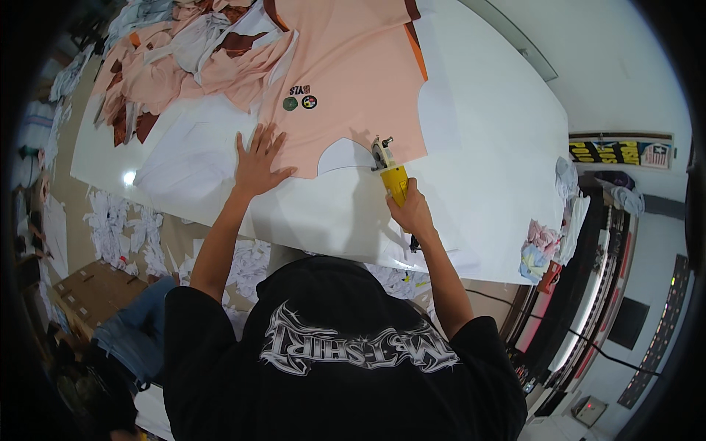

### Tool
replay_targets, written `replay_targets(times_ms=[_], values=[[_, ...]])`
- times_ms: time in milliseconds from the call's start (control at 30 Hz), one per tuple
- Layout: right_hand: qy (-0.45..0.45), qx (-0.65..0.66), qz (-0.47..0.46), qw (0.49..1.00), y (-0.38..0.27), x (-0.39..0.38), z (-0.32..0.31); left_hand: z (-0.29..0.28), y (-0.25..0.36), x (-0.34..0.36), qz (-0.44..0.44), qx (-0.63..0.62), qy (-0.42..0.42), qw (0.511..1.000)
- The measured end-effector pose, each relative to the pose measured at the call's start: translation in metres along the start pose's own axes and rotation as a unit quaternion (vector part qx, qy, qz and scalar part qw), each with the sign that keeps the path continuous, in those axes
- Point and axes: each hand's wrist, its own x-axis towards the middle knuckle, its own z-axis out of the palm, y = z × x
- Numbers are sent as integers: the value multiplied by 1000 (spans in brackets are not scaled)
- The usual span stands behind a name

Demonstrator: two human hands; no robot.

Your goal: The person uses an electric rotary cutter to cut a large piece of peach-colored fabric on a white table. They repeatedly align the fabric, cut along straight edges, and remove excess pieces. The workspace is cluttered with fabric scraps, and another worker is visible in the background.

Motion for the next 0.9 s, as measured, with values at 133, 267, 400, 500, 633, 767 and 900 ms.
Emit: replay_targets(times_ms=[133, 267, 400, 500, 633, 767, 900], values=[[-41, -22, -14, 999, 1, 16, -11, -1, 1, -1, -3, -3, -9, 1000], [-76, -40, -37, 996, 6, 33, -19, -1, 2, -2, -15, 15, -42, 999], [-110, -61, -59, 990, 3, 49, -29, -6, 6, -1, -25, 22, -56, 998], [-140, -78, -60, 985, -6, 60, -39, -12, 9, -1, -32, 28, -49, 998], [-136, -83, -122, 980, 1, 78, -42, -12, 9, 0, -30, 27, -28, 999], [-147, -84, -163, 972, 4, 95, -45, -11, 9, -1, -36, 26, -41, 998], [-171, -104, -172, 964, -5, 104, -49, -13, 10, -1, -44, 26, -64, 997]])
